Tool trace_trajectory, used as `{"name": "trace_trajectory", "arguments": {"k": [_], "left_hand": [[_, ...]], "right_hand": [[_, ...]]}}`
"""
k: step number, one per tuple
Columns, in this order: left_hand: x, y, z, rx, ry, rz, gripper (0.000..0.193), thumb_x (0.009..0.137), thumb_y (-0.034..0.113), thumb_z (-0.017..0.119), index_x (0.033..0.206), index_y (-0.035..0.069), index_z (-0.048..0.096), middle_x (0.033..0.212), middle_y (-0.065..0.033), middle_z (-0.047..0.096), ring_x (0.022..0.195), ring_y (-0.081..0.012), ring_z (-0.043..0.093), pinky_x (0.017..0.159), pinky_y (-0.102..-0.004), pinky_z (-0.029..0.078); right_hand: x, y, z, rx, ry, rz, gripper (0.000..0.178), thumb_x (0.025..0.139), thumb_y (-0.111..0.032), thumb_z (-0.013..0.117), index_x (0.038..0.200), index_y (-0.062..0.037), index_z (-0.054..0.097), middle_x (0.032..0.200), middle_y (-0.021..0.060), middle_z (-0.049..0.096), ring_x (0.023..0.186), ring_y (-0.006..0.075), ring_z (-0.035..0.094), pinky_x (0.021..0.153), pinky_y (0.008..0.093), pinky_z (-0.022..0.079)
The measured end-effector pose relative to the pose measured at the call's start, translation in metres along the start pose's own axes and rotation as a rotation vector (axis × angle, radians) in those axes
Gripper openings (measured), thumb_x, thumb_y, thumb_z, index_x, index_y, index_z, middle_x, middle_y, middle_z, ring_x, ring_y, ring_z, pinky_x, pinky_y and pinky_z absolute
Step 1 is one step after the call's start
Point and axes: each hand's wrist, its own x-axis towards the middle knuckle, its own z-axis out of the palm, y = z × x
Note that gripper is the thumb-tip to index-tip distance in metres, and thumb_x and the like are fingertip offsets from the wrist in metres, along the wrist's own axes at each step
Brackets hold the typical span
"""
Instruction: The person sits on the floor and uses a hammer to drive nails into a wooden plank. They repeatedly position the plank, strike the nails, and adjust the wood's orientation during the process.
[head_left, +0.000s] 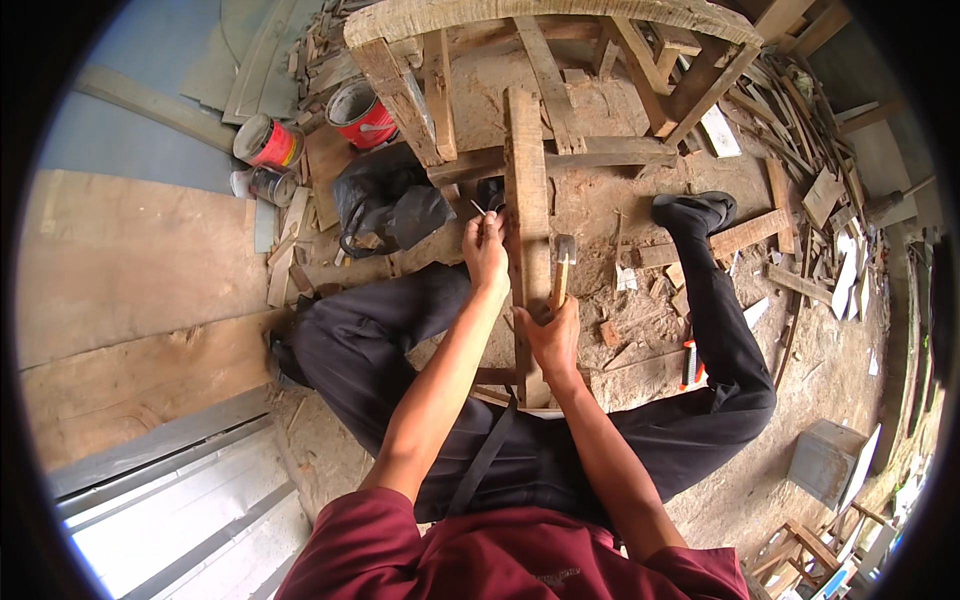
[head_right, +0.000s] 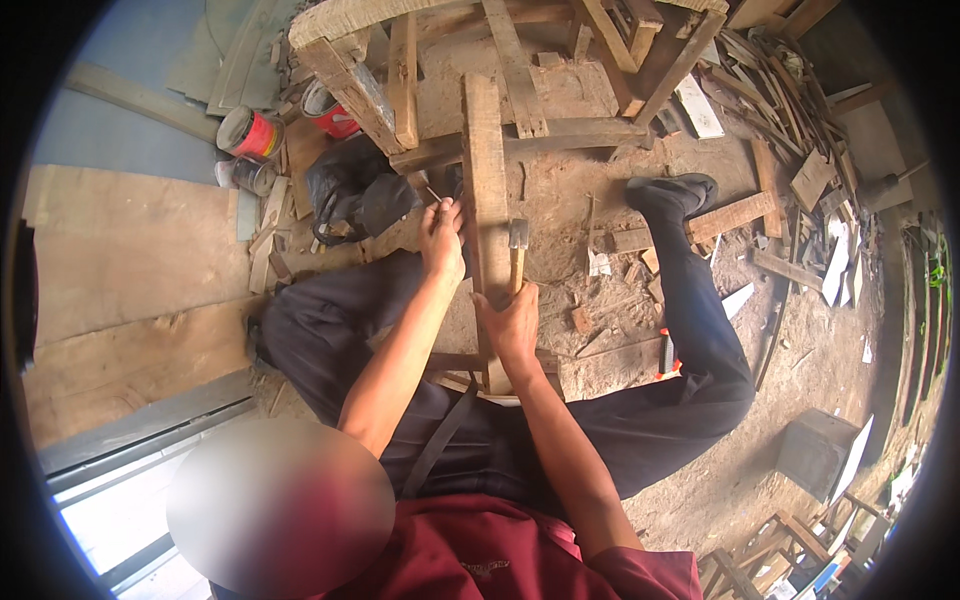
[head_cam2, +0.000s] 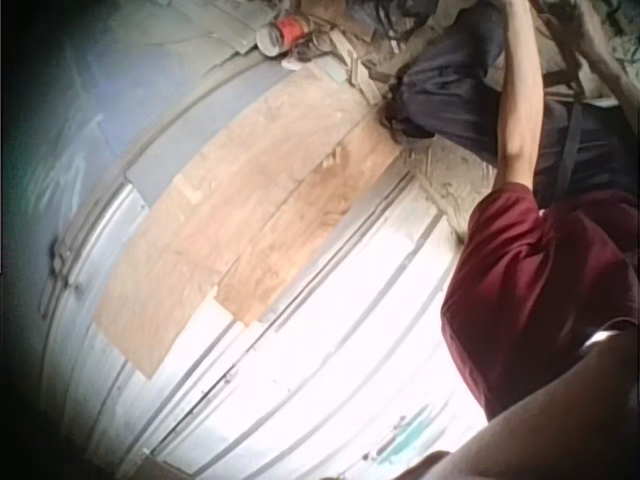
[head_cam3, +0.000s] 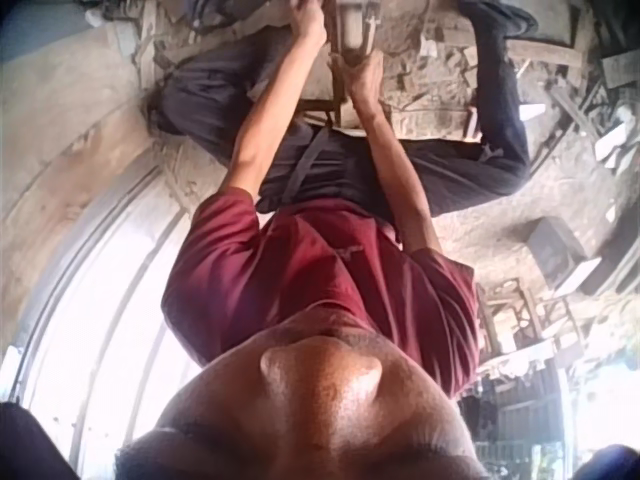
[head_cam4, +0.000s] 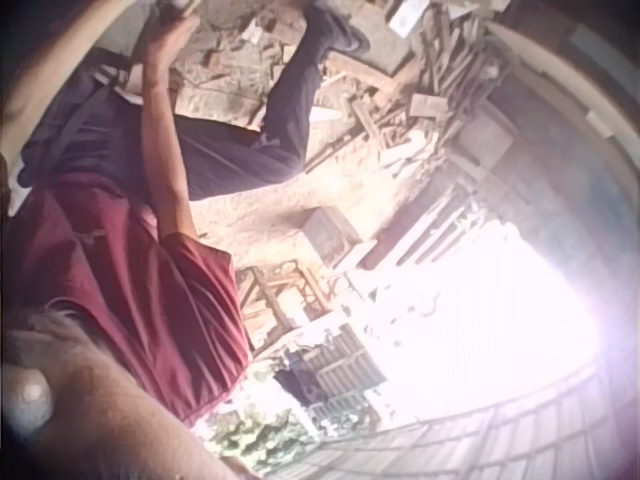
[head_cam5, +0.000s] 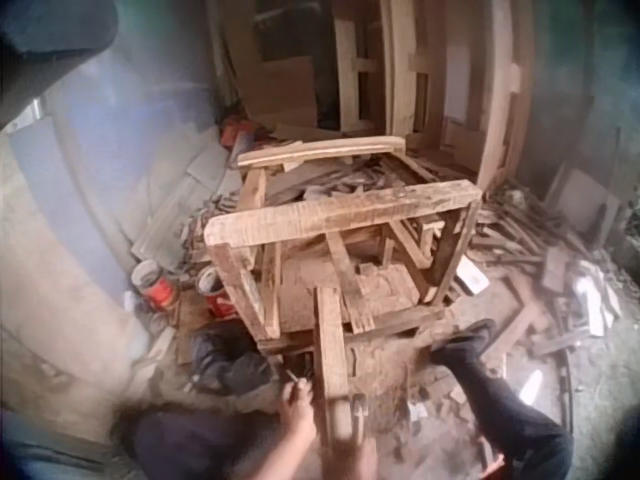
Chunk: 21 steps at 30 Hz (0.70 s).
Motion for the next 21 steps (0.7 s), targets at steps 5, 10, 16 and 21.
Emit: {"name": "trace_trajectory", "arguments": {"k": [5, 10, 16, 21], "left_hand": [[-0.022, 0.009, 0.022, 0.112, -0.033, 0.043, 0.03, 0.105, 0.031, 0.053, 0.119, 0.004, 0.053, 0.127, -0.0143, 0.064, 0.118, -0.0252, 0.062, 0.09, -0.036, 0.047], [-0.026, 0.01, 0.026, 0.212, -0.067, 0.108, 0.023, 0.101, 0.023, 0.061, 0.112, 0.003, 0.062, 0.107, -0.0056, 0.067, 0.098, -0.0107, 0.062, 0.082, -0.0281, 0.049], [0.001, 0.018, 0.03, 0.268, -0.116, 0.389, 0.02, 0.096, 0.011, 0.066, 0.112, -0.001, 0.066, 0.092, -0.001, 0.067, 0.084, -0.0061, 0.059, 0.078, -0.0228, 0.048], [0.012, 0.022, 0.034, 0.325, -0.218, 0.391, 0.019, 0.096, 0.013, 0.068, 0.102, -0.005, 0.071, 0.082, 0.0002, 0.069, 0.073, -0.0044, 0.059, 0.066, -0.0212, 0.048]], "right_hand": [[0.006, 0.027, -0.012, 0.269, -0.016, 0.082, 0.044, 0.083, -0.023, 0.084, 0.106, 0.0019, 0.055, 0.084, 0.0056, 0.06, 0.074, 0.0138, 0.056, 0.066, 0.0303, 0.05], [0.012, 0.039, -0.027, 0.354, -0.128, 0.163, 0.045, 0.084, -0.024, 0.081, 0.111, 0.0036, 0.059, 0.091, 0.0131, 0.069, 0.084, 0.0164, 0.066, 0.073, 0.0321, 0.054], [0.014, 0.053, -0.022, 0.425, -0.117, 0.137, 0.045, 0.085, -0.026, 0.081, 0.11, 0.0042, 0.059, 0.09, 0.0115, 0.068, 0.081, 0.0153, 0.064, 0.072, 0.0314, 0.053], [0.015, 0.056, -0.023, 0.468, -0.148, 0.152, 0.046, 0.085, -0.026, 0.082, 0.11, 0.0047, 0.059, 0.091, 0.0113, 0.067, 0.084, 0.0153, 0.064, 0.072, 0.0312, 0.053]]}}
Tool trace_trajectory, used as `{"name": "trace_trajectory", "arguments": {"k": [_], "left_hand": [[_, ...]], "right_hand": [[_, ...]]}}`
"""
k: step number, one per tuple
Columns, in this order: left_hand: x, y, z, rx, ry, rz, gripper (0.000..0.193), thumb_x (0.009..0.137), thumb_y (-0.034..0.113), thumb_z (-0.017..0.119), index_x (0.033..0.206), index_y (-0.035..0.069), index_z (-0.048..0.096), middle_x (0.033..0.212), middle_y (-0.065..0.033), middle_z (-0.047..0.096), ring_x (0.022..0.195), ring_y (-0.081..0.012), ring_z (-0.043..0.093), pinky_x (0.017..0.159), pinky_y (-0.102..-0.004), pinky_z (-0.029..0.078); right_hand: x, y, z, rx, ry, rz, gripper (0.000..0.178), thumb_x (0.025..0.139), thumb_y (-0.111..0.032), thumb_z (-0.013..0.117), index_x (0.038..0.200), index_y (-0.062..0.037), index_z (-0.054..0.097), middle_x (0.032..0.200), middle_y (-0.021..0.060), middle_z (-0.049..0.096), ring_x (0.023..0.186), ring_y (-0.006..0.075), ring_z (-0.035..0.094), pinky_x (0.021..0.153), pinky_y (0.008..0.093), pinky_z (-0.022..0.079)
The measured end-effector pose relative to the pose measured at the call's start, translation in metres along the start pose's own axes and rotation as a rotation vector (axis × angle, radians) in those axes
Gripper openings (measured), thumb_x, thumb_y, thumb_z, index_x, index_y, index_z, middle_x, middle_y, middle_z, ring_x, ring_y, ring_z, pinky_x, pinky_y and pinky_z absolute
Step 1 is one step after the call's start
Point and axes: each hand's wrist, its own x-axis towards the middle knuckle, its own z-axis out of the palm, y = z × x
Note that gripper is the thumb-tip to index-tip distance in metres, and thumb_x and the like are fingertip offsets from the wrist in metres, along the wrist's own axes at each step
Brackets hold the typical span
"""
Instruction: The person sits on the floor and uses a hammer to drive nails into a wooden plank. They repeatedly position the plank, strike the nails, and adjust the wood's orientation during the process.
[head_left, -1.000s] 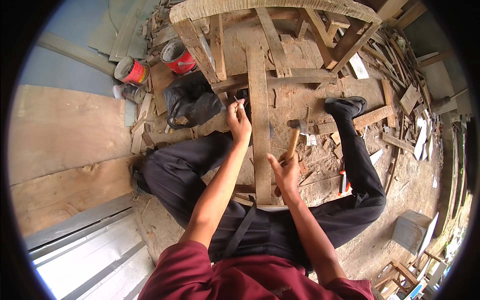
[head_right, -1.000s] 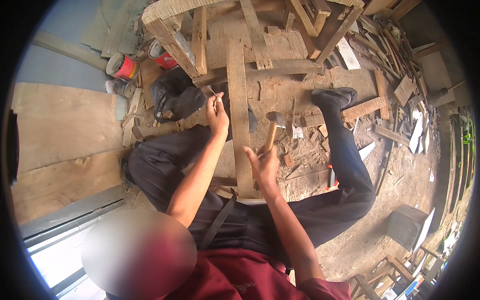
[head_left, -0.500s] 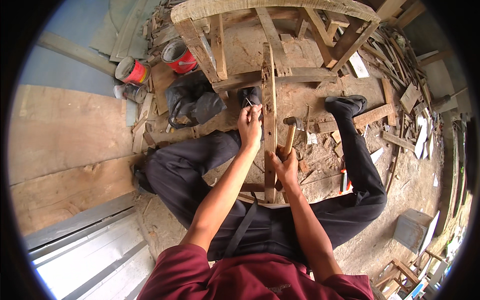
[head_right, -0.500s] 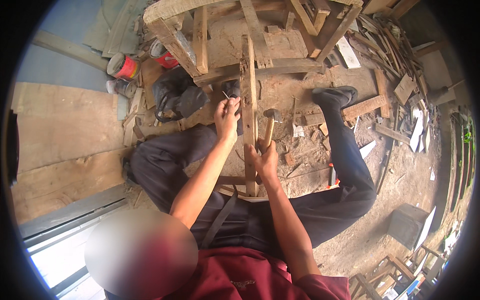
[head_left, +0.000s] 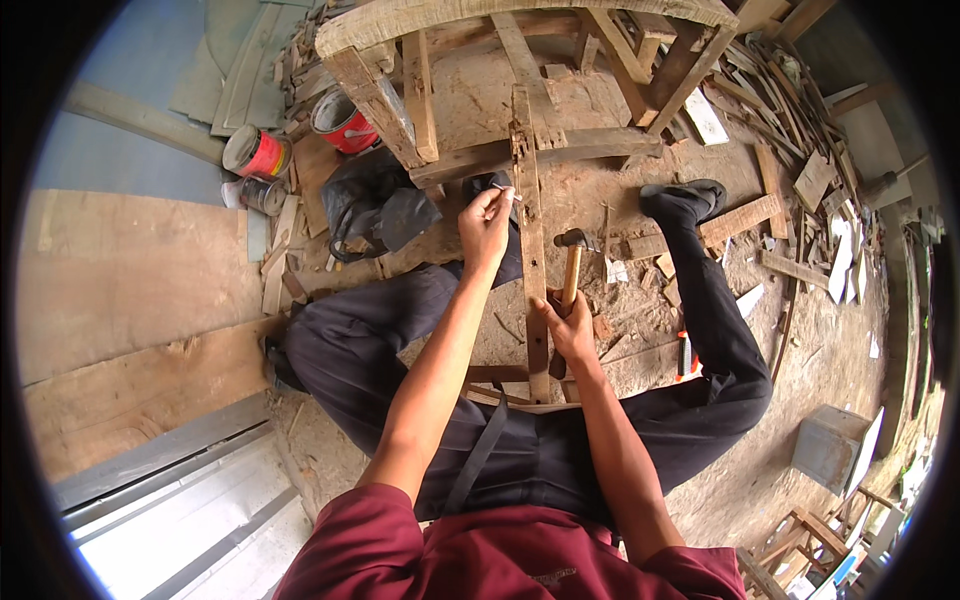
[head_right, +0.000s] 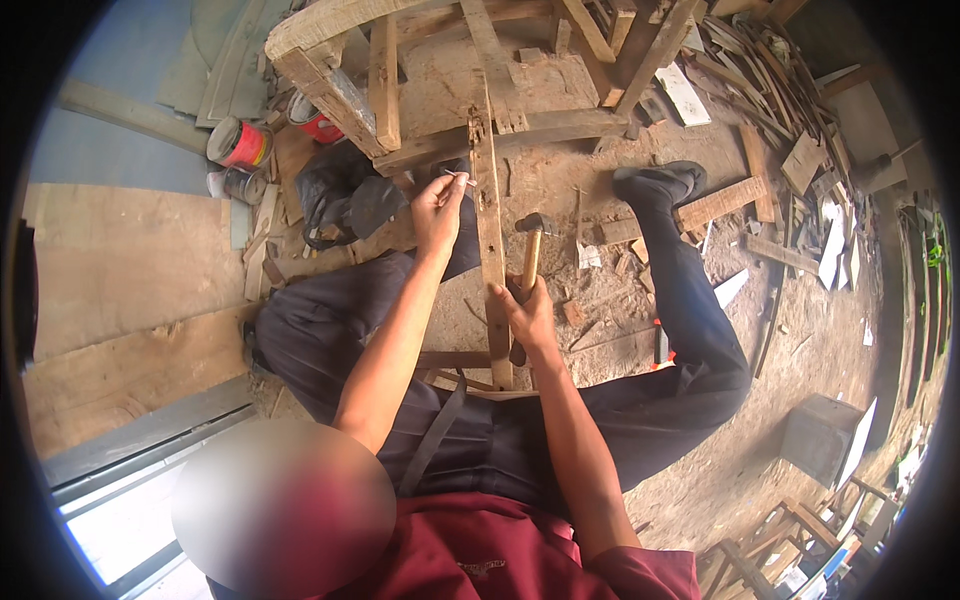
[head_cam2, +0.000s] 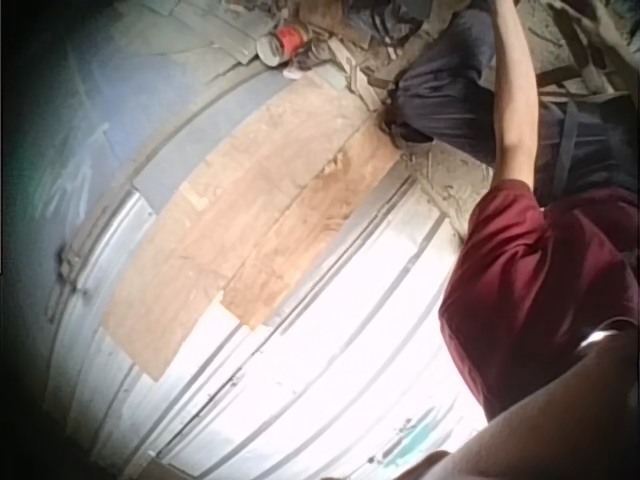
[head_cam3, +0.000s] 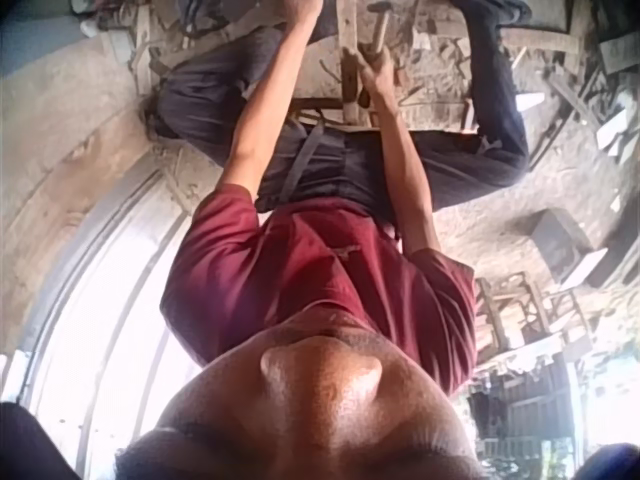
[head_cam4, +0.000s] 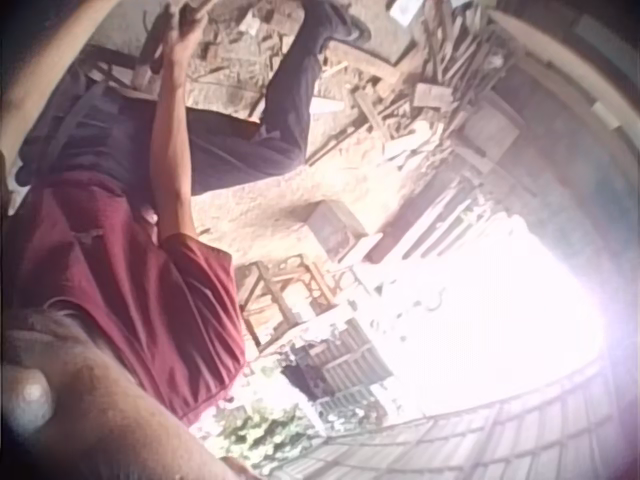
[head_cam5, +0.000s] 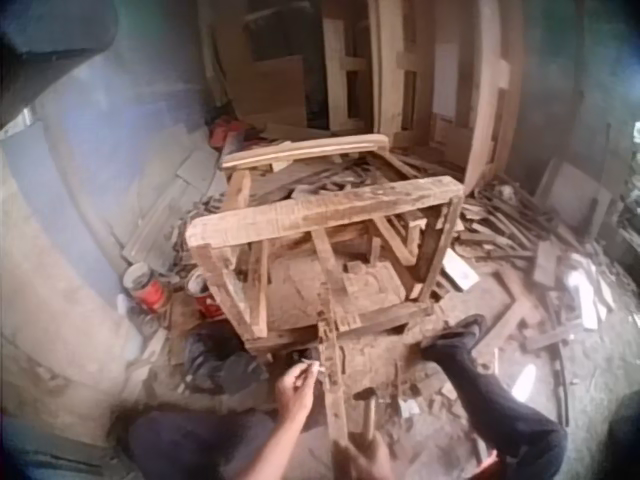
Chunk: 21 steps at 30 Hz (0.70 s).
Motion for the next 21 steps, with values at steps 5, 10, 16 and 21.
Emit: {"name": "trace_trajectory", "arguments": {"k": [5, 10, 16, 21], "left_hand": [[-0.007, 0.001, 0.002, 0.333, -0.028, 0.25, 0.018, 0.093, 0.012, 0.07, 0.1, -0.004, 0.073, 0.087, -0.0116, 0.074, 0.079, -0.0175, 0.069, 0.07, -0.0302, 0.052], [-0.012, 0.007, 0.005, 0.476, -0.03, 0.388, 0.014, 0.09, 0.009, 0.07, 0.1, 0.0, 0.074, 0.091, -0.013, 0.073, 0.082, -0.0276, 0.069, 0.075, -0.0357, 0.053], [-0.011, 0.008, 0.001, 0.762, -0.103, 0.708, 0.012, 0.085, 0.004, 0.072, 0.097, 0.002, 0.074, 0.095, -0.0093, 0.073, 0.088, -0.0263, 0.069, 0.079, -0.0363, 0.053], [-0.011, 0.003, -0.001, 0.755, -0.171, 0.768, 0.014, 0.083, 0.002, 0.071, 0.097, 0.003, 0.073, 0.096, -0.0086, 0.073, 0.089, -0.0257, 0.069, 0.079, -0.036, 0.055]], "right_hand": [[0.001, 0.002, -0.001, 0.013, -0.019, 0.034, 0.047, 0.085, -0.027, 0.082, 0.111, 0.0053, 0.058, 0.093, 0.0124, 0.068, 0.086, 0.0161, 0.065, 0.073, 0.0317, 0.053], [0.003, 0.002, -0.003, -0.058, -0.036, 0.044, 0.055, 0.083, -0.034, 0.082, 0.113, 0.0057, 0.058, 0.098, 0.0158, 0.069, 0.092, 0.02, 0.067, 0.078, 0.034, 0.054], [0.001, -0.005, -0.005, -0.078, -0.023, 0.045, 0.053, 0.084, -0.034, 0.082, 0.111, 0.0058, 0.058, 0.097, 0.017, 0.068, 0.09, 0.0206, 0.067, 0.077, 0.0347, 0.053], [0.001, -0.002, -0.003, -0.167, 0.03, -0.009, 0.047, 0.087, -0.032, 0.078, 0.109, 0.0044, 0.057, 0.088, 0.0147, 0.066, 0.08, 0.0204, 0.064, 0.07, 0.0333, 0.052]]}}
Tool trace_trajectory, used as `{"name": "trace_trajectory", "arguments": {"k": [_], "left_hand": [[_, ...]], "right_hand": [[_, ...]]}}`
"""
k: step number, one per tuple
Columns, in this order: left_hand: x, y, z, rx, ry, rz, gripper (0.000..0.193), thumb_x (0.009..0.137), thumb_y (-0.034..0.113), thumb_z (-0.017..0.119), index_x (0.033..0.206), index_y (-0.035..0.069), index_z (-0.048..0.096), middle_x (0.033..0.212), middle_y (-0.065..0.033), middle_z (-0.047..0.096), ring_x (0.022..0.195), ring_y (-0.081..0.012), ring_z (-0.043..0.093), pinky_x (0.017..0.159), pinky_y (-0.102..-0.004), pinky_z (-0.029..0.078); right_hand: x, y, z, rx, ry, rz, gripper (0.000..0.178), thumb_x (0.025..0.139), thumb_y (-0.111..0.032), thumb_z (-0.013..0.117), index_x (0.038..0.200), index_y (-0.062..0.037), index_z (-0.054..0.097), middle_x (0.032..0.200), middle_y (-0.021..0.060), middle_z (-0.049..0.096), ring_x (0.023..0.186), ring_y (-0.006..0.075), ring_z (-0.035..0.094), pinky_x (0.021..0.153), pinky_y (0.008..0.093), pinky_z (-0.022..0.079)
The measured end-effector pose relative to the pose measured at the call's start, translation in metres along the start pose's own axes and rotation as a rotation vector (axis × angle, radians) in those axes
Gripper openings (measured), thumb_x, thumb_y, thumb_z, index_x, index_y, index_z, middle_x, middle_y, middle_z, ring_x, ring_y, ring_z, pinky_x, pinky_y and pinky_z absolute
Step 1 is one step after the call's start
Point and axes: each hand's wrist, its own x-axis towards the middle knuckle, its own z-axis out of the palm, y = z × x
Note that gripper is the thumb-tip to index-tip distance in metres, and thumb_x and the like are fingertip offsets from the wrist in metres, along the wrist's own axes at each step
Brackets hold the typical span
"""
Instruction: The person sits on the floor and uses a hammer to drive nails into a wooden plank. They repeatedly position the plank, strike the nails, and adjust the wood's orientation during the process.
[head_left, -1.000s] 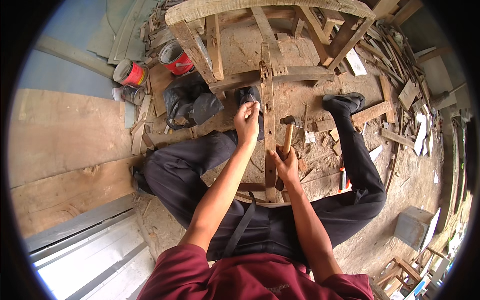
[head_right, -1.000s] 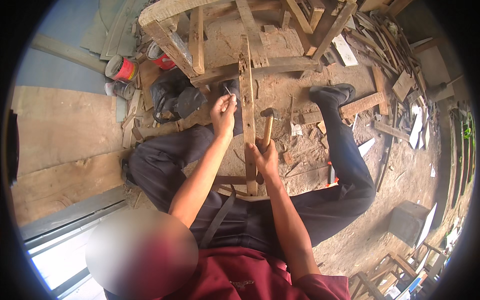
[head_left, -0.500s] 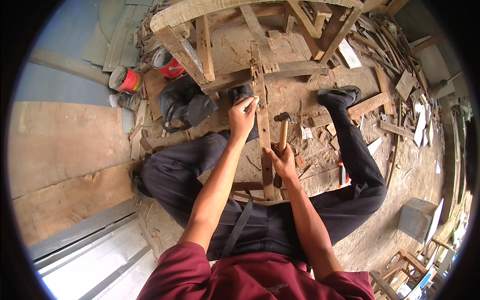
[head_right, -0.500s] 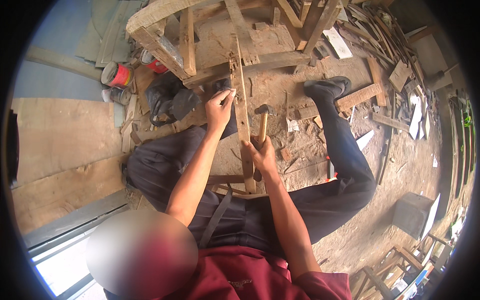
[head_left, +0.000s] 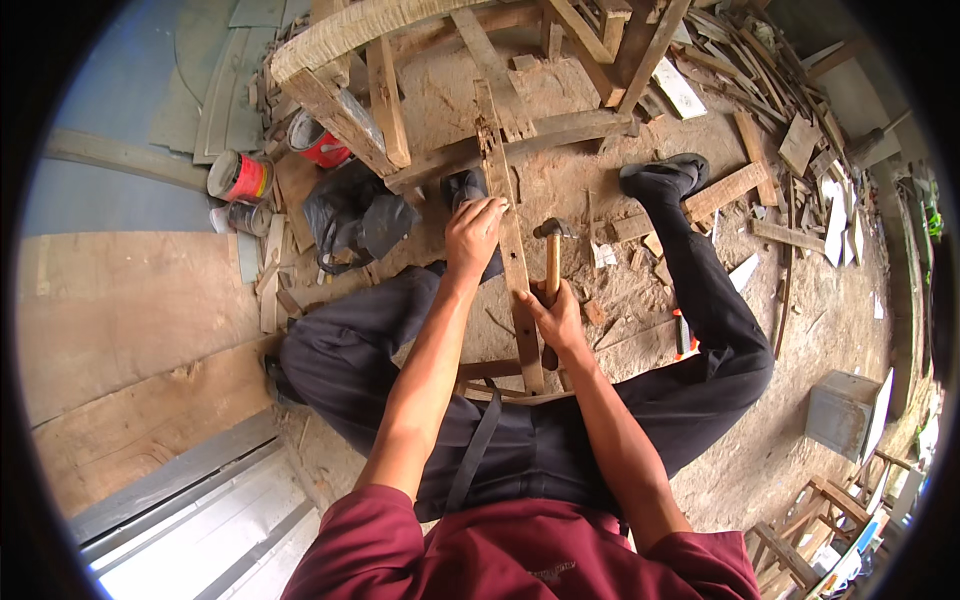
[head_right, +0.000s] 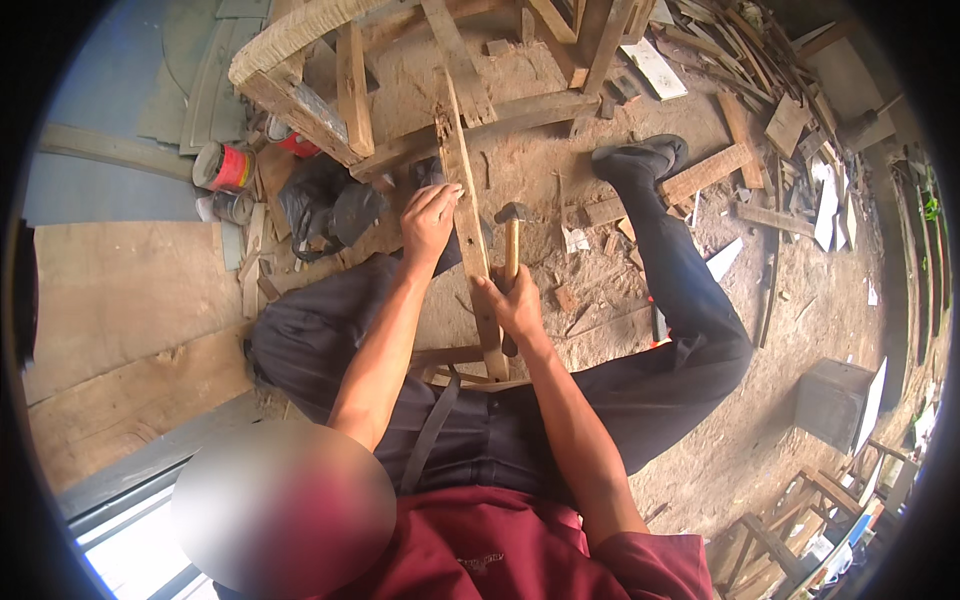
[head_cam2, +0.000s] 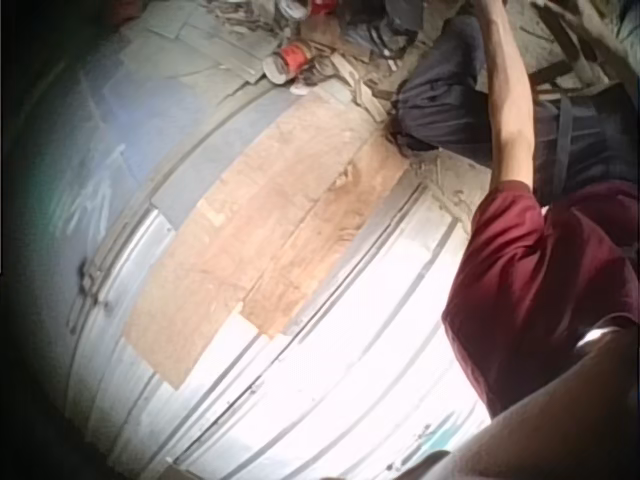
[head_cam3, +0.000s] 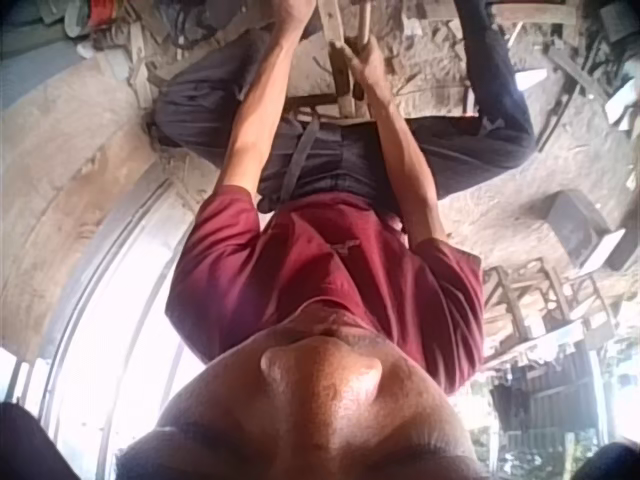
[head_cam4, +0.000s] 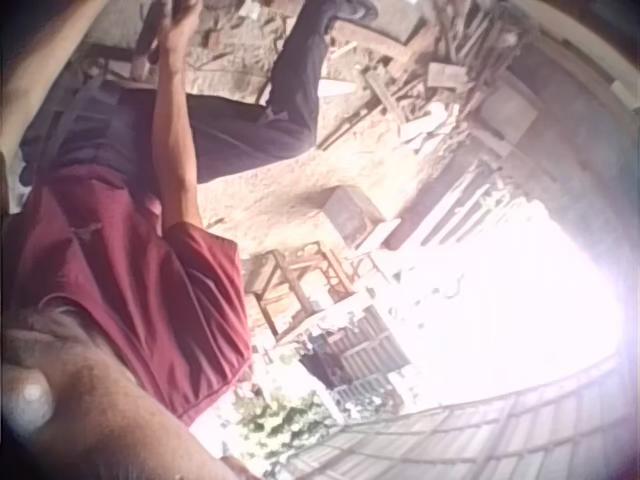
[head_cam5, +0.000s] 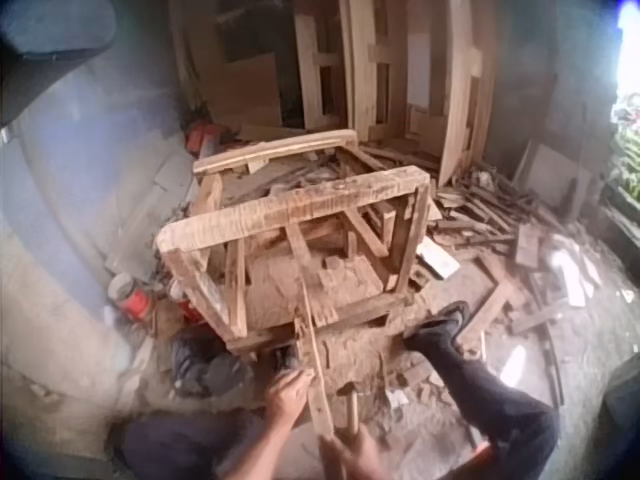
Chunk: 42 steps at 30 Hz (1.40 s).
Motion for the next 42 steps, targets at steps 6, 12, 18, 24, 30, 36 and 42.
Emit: {"name": "trace_trajectory", "arguments": {"k": [6, 12, 18, 24, 30, 36, 42], "left_hand": [[-0.001, -0.005, -0.002, -0.007, -0.027, 0.019, 0.014, 0.086, 0.004, 0.071, 0.099, 0.001, 0.072, 0.098, -0.0093, 0.073, 0.09, -0.0266, 0.069, 0.079, -0.0354, 0.056], [-0.005, -0.006, -0.002, -0.008, 0.005, -0.017, 0.017, 0.084, 0.002, 0.071, 0.1, 0.002, 0.071, 0.1, -0.0088, 0.073, 0.091, -0.0263, 0.069, 0.079, -0.0352, 0.056], [-0.002, -0.004, -0.002, -0.029, 0.023, -0.026, 0.017, 0.083, 0.002, 0.072, 0.1, 0.003, 0.072, 0.098, -0.0084, 0.073, 0.091, -0.0254, 0.069, 0.078, -0.0349, 0.057], [-0.008, -0.006, -0.002, -0.033, 0.025, -0.045, 0.017, 0.082, 0.001, 0.073, 0.099, 0.004, 0.073, 0.1, -0.0076, 0.072, 0.092, -0.0252, 0.069, 0.079, -0.0342, 0.057], [-0.005, -0.008, -0.001, -0.027, 0.027, -0.019, 0.019, 0.082, 0.002, 0.072, 0.101, 0.004, 0.072, 0.1, -0.0073, 0.072, 0.092, -0.025, 0.068, 0.079, -0.0348, 0.057], [-0.007, -0.008, -0.001, 0.016, -0.013, -0.017, 0.019, 0.084, 0.005, 0.072, 0.103, 0.005, 0.071, 0.1, -0.0067, 0.071, 0.093, -0.024, 0.068, 0.079, -0.034, 0.057], [0.001, -0.004, -0.001, -0.02, 0.009, -0.003, 0.017, 0.084, 0.004, 0.073, 0.1, 0.004, 0.071, 0.1, -0.0065, 0.071, 0.093, -0.0237, 0.068, 0.08, -0.0333, 0.057]], "right_hand": [[-0.013, -0.04, -0.001, -0.194, 0.171, -0.205, 0.026, 0.101, -0.025, 0.06, 0.1, 0.0005, 0.053, 0.071, 0.0108, 0.063, 0.059, 0.0199, 0.06, 0.054, 0.0321, 0.047], [-0.008, -0.081, -0.011, -0.267, -0.01, -0.375, 0.024, 0.098, -0.013, 0.06, 0.099, 0.0018, 0.041, 0.065, 0.0285, 0.057, 0.061, 0.0523, 0.058, 0.046, 0.0519, 0.041], [-0.009, -0.08, -0.01, -0.239, 0.047, -0.439, 0.024, 0.098, -0.013, 0.06, 0.097, 0.0009, 0.041, 0.065, 0.0302, 0.057, 0.062, 0.0524, 0.059, 0.046, 0.0533, 0.042], [-0.005, -0.072, -0.006, -0.264, 0.021, -0.421, 0.021, 0.097, -0.011, 0.059, 0.101, 0.002, 0.043, 0.064, 0.0293, 0.058, 0.06, 0.051, 0.06, 0.046, 0.051, 0.044], [0.0, -0.078, -0.007, -0.345, 0.013, -0.337, 0.02, 0.095, -0.011, 0.06, 0.099, 0.0008, 0.045, 0.066, 0.0297, 0.06, 0.065, 0.0518, 0.061, 0.048, 0.0534, 0.046], [-0.001, -0.065, -0.009, -0.306, 0.023, -0.385, 0.021, 0.096, -0.011, 0.06, 0.1, 0.003, 0.044, 0.062, 0.0292, 0.057, 0.061, 0.0511, 0.06, 0.046, 0.053, 0.045], [0.002, -0.064, -0.008, -0.301, 0.066, -0.445, 0.016, 0.099, -0.011, 0.056, 0.102, 0.0018, 0.047, 0.055, 0.0185, 0.057, 0.045, 0.0306, 0.062, 0.038, 0.0415, 0.043]]}}
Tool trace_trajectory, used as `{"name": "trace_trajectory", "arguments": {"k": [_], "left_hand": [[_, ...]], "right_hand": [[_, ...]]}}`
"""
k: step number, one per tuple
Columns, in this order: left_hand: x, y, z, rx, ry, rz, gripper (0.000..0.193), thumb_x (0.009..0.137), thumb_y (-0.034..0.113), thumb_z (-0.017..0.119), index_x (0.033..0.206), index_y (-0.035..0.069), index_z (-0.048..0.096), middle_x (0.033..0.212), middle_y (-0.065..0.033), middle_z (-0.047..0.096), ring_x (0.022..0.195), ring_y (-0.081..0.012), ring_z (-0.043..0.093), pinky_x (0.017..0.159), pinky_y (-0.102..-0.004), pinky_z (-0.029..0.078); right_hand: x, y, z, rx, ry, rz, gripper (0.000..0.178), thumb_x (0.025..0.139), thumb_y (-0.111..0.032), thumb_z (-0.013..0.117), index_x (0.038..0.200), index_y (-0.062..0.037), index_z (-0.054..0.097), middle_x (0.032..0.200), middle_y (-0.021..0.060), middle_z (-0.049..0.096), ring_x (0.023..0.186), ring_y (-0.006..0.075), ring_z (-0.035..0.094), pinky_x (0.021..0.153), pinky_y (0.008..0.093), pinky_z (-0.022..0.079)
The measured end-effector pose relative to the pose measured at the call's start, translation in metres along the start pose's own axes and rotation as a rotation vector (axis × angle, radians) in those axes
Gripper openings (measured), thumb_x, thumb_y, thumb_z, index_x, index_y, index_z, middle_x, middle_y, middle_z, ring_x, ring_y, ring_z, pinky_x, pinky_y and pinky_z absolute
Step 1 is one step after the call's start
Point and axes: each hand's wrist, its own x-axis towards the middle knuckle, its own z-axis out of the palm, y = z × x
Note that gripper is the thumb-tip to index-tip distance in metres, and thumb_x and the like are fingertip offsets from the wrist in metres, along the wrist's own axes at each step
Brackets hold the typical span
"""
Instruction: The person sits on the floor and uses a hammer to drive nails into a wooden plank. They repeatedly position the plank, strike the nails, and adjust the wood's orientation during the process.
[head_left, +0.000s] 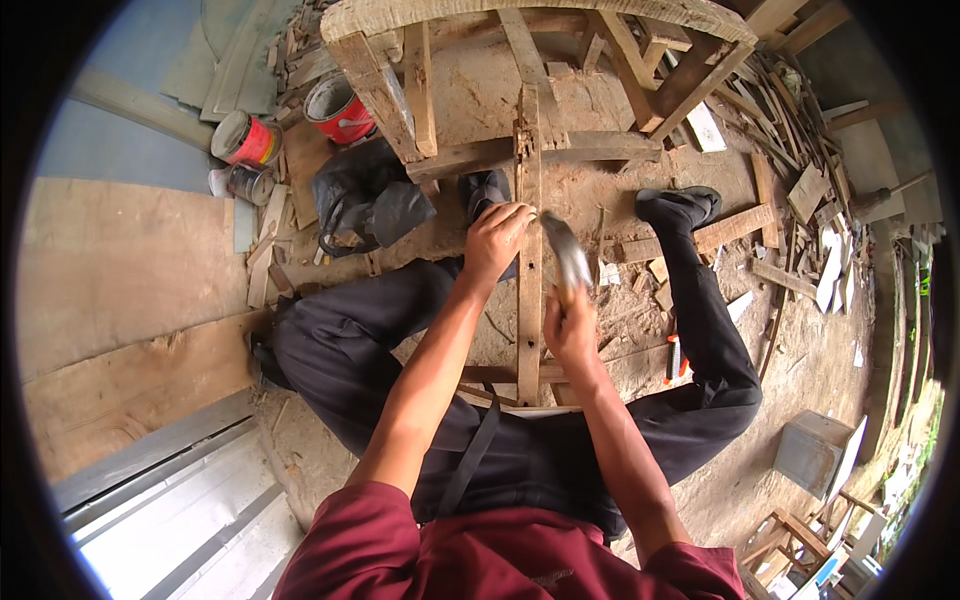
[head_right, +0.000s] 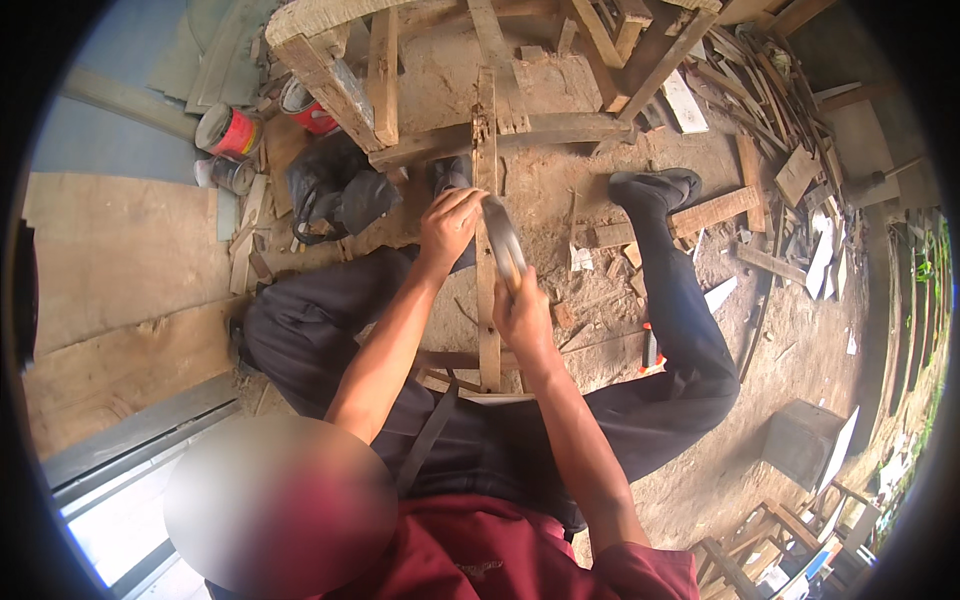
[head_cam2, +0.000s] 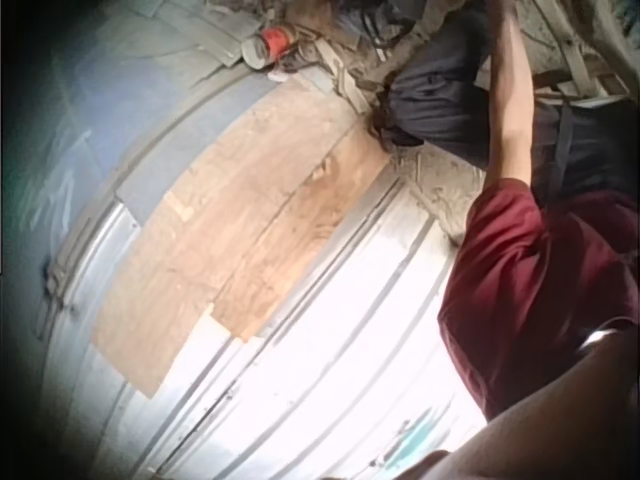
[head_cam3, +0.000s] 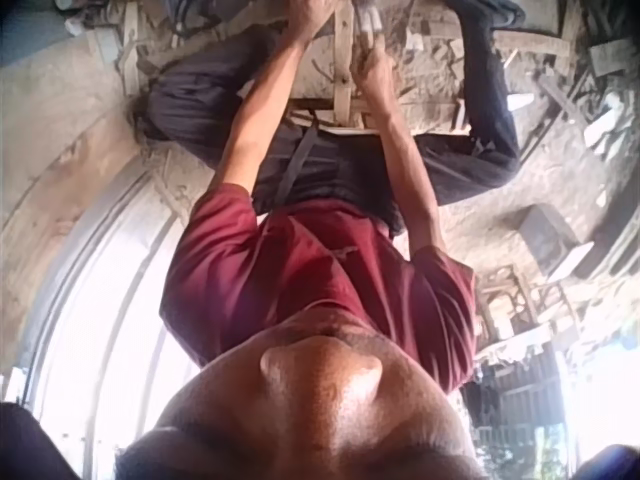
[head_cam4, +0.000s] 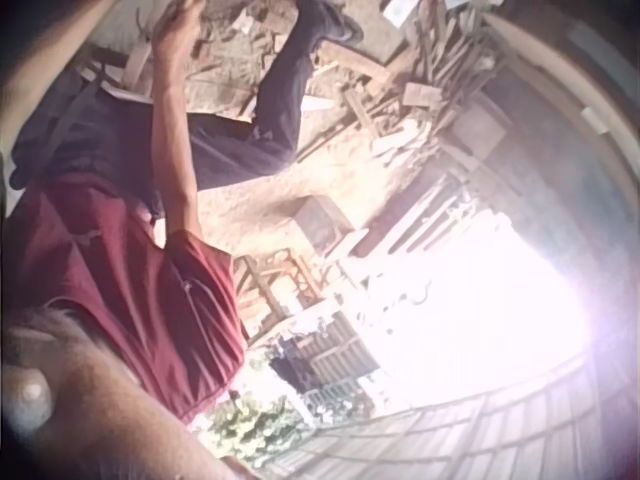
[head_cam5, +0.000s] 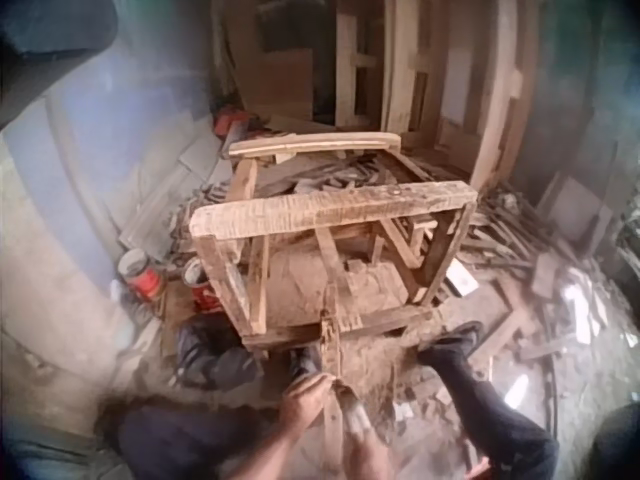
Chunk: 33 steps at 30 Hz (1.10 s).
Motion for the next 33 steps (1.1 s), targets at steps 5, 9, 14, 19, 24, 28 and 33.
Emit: {"name": "trace_trajectory", "arguments": {"k": [5, 9, 14, 19, 24, 28, 33], "left_hand": [[-0.007, -0.005, -0.001, -0.034, -0.01, -0.016, 0.018, 0.082, 0.002, 0.073, 0.1, 0.004, 0.071, 0.1, -0.0068, 0.071, 0.093, -0.0245, 0.069, 0.08, -0.033, 0.057], [-0.008, -0.006, -0.002, 0.029, -0.018, 0.011, 0.015, 0.085, 0.004, 0.072, 0.1, 0.004, 0.071, 0.101, -0.0072, 0.072, 0.092, -0.0244, 0.069, 0.079, -0.0347, 0.057], [-0.005, -0.002, -0.007, -0.134, 0.007, -0.156, 0.013, 0.087, 0.003, 0.071, 0.1, 0.002, 0.073, 0.098, -0.0091, 0.073, 0.09, -0.0233, 0.07, 0.079, -0.0315, 0.056], [-0.001, 0.007, -0.011, -0.367, 0.167, -0.393, 0.014, 0.092, 0.005, 0.068, 0.103, -0.002, 0.073, 0.098, -0.0104, 0.075, 0.092, -0.0175, 0.071, 0.082, -0.0285, 0.055], [-0.004, 0.003, -0.009, -0.323, 0.207, -0.436, 0.011, 0.092, 0.007, 0.069, 0.097, -0.002, 0.072, 0.093, -0.0131, 0.074, 0.088, -0.0249, 0.072, 0.078, -0.0336, 0.055], [-0.009, 0.004, -0.007, -0.268, 0.141, -0.41, 0.009, 0.09, 0.009, 0.069, 0.095, 0.002, 0.072, 0.092, -0.01, 0.074, 0.088, -0.0265, 0.07, 0.081, -0.0359, 0.052], [-0.006, 0.0, -0.009, -0.111, 0.083, -0.194, 0.009, 0.089, 0.011, 0.07, 0.095, 0.006, 0.073, 0.093, -0.0048, 0.073, 0.091, -0.0236, 0.067, 0.086, -0.0363, 0.046]], "right_hand": [[0.0, 0.005, -0.002, 0.028, -0.066, 0.054, 0.013, 0.1, -0.01, 0.053, 0.1, 0.0025, 0.049, 0.056, 0.0142, 0.058, 0.043, 0.0222, 0.059, 0.039, 0.039, 0.044], [0.005, -0.006, -0.007, -0.096, -0.163, 0.068, 0.012, 0.1, -0.011, 0.052, 0.098, 0.0012, 0.051, 0.061, 0.0119, 0.06, 0.048, 0.0159, 0.059, 0.041, 0.0334, 0.045], [0.001, -0.019, -0.014, 0.167, 0.165, 0.122, 0.019, 0.098, -0.014, 0.062, 0.09, -0.0008, 0.051, 0.057, 0.0104, 0.056, 0.046, 0.017, 0.057, 0.044, 0.0328, 0.043], [-0.016, -0.012, 0.002, -0.034, 0.064, 0.356, 0.048, 0.078, -0.034, 0.087, 0.087, -0.0015, 0.053, 0.066, 0.0094, 0.052, 0.059, 0.0192, 0.049, 0.054, 0.0363, 0.045], [-0.037, 0.006, 0.032, 0.062, 0.039, 0.495, 0.055, 0.072, -0.039, 0.09, 0.088, -0.0008, 0.054, 0.069, 0.0105, 0.056, 0.061, 0.0218, 0.053, 0.057, 0.0377, 0.047], [-0.037, 0.015, 0.032, 0.074, -0.031, 0.542, 0.056, 0.072, -0.04, 0.09, 0.089, 0.0004, 0.055, 0.069, 0.0121, 0.059, 0.06, 0.0229, 0.057, 0.056, 0.038, 0.049], [-0.036, 0.007, 0.028, 0.07, -0.07, 0.578, 0.057, 0.072, -0.042, 0.089, 0.089, 0.0005, 0.056, 0.068, 0.0132, 0.06, 0.06, 0.0227, 0.059, 0.056, 0.0378, 0.049]]}}
